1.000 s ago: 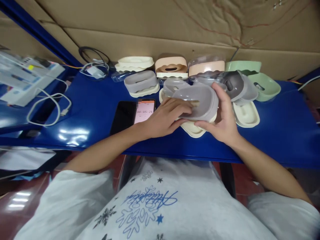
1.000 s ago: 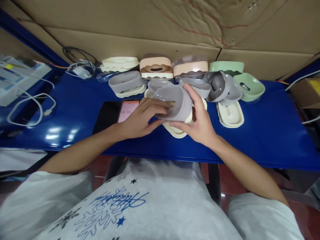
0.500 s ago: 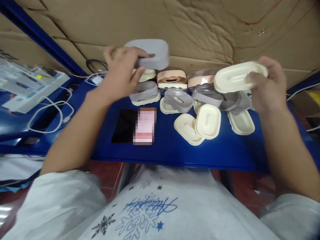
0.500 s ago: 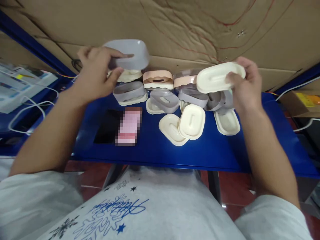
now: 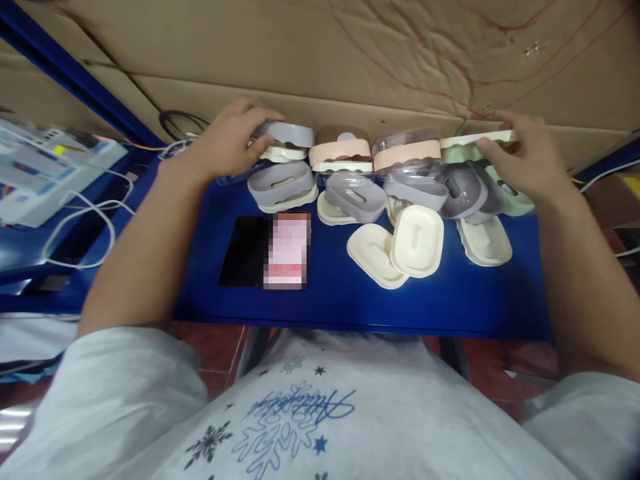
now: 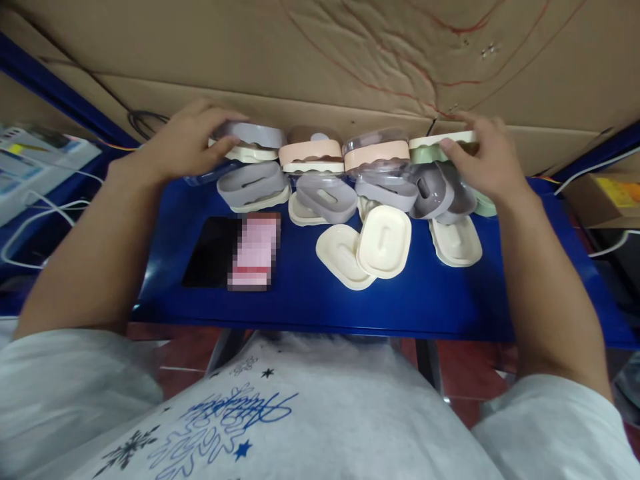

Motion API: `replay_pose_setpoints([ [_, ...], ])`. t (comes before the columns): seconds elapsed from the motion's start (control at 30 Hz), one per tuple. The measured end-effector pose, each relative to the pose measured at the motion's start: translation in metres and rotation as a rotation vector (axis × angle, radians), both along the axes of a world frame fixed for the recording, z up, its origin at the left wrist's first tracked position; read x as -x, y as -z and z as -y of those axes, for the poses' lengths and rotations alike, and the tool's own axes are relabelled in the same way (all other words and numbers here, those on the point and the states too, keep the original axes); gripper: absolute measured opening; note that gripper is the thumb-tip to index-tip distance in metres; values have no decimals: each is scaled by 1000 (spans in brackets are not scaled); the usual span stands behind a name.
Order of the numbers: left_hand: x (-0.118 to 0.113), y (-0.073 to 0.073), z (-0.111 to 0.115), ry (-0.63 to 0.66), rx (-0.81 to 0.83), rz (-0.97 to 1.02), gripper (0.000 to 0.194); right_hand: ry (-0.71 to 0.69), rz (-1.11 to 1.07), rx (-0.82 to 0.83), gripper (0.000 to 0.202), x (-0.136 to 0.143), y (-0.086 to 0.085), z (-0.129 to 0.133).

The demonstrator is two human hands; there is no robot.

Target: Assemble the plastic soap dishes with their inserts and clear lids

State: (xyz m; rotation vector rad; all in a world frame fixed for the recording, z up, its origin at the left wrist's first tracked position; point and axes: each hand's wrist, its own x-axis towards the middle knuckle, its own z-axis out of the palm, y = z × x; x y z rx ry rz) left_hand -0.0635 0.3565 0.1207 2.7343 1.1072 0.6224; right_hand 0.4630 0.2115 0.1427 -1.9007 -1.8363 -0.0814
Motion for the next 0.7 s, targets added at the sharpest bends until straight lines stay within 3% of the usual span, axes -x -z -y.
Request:
replay_pose_setpoints([
  [0.07,3,5,-4,-1,13,-9,88,-4,110,-16,57,3,-6,2],
  [0.2,14,16,-12,49,-4,-35,90,53,118,50,60,2,-9,1],
  [0.33,16,15,4,27,-87,-45,99,130,59,26,61,-4,0,3],
  [0.47,-15,6,63,56,-241,-57,69,208,106,-89,57,-4,9,11],
  [0.57,-57,8,127,288,-226,-129,45,206,149,-224,54,7,9,27],
  [0.63,-83,14,168,417,-263,-184,40,100,169,-305,49,22,7,44],
  [0.7,-103,24,199,524,-223,-253,33,-129,182,-266,45,42,6,65],
])
